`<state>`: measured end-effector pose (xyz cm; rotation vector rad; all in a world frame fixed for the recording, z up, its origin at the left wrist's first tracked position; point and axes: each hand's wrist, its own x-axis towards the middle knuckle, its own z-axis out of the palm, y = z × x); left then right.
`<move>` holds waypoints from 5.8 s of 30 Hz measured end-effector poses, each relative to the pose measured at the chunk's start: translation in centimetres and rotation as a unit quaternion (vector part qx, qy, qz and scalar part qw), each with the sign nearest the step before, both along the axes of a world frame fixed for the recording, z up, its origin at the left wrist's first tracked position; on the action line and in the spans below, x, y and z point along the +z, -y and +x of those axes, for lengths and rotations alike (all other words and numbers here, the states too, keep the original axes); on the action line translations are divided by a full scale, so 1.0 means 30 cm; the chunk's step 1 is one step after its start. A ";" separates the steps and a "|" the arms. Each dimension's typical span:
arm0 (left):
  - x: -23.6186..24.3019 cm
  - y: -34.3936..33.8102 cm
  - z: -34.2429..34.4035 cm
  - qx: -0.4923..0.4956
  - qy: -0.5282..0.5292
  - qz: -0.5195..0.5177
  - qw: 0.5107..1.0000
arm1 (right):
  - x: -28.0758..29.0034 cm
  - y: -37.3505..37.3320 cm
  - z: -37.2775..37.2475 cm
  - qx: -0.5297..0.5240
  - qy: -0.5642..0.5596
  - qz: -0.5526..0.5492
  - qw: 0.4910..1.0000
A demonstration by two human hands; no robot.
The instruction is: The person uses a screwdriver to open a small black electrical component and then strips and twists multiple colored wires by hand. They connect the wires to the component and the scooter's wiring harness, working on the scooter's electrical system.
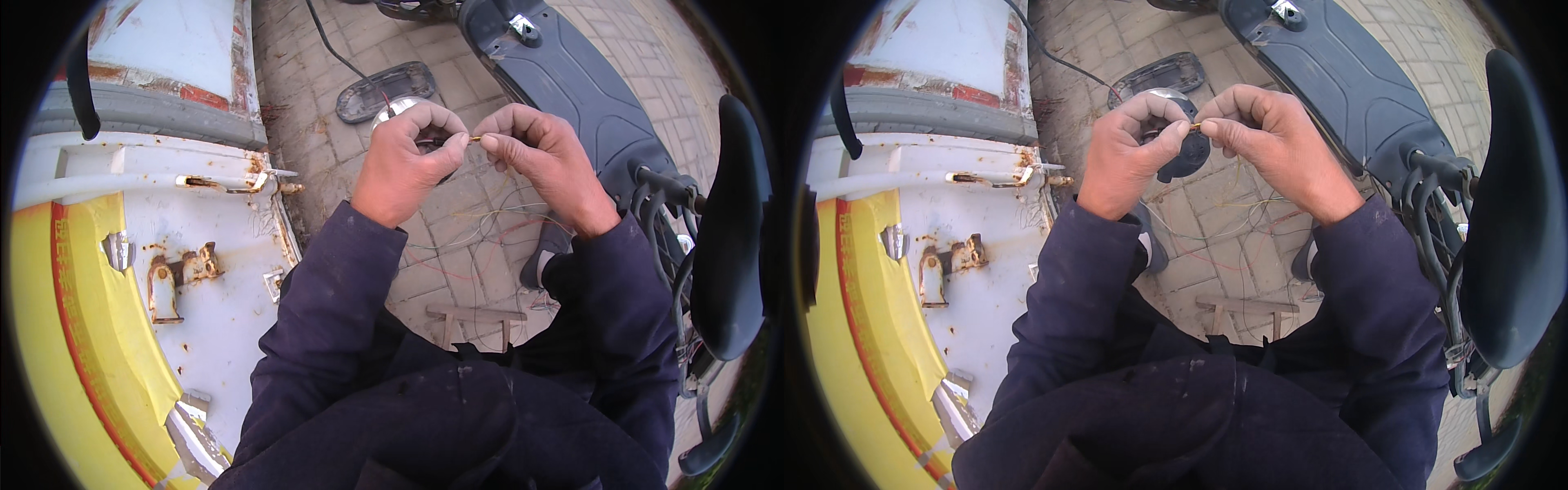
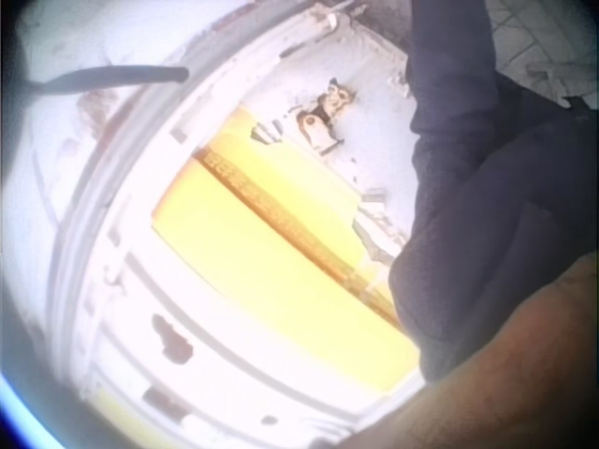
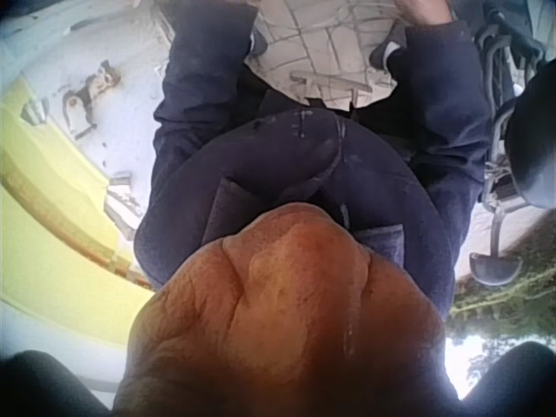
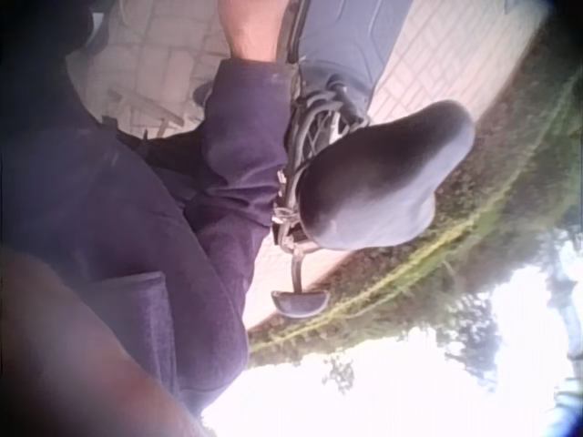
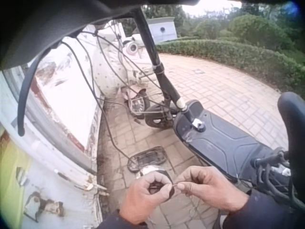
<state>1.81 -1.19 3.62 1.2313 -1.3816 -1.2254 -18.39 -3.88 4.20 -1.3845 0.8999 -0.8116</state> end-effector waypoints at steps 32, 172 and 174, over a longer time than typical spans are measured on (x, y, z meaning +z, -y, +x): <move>-0.048 0.002 -0.054 0.044 0.124 -0.124 0.984 | -0.044 0.011 0.008 -0.049 -0.211 -0.436 0.874; -0.018 0.105 0.085 -0.076 0.102 -0.030 0.991 | -0.112 0.086 0.025 -0.075 -0.221 -0.250 0.940; -0.015 0.108 0.077 -0.083 0.114 -0.039 0.989 | -0.126 0.090 0.027 -0.083 -0.208 -0.302 0.927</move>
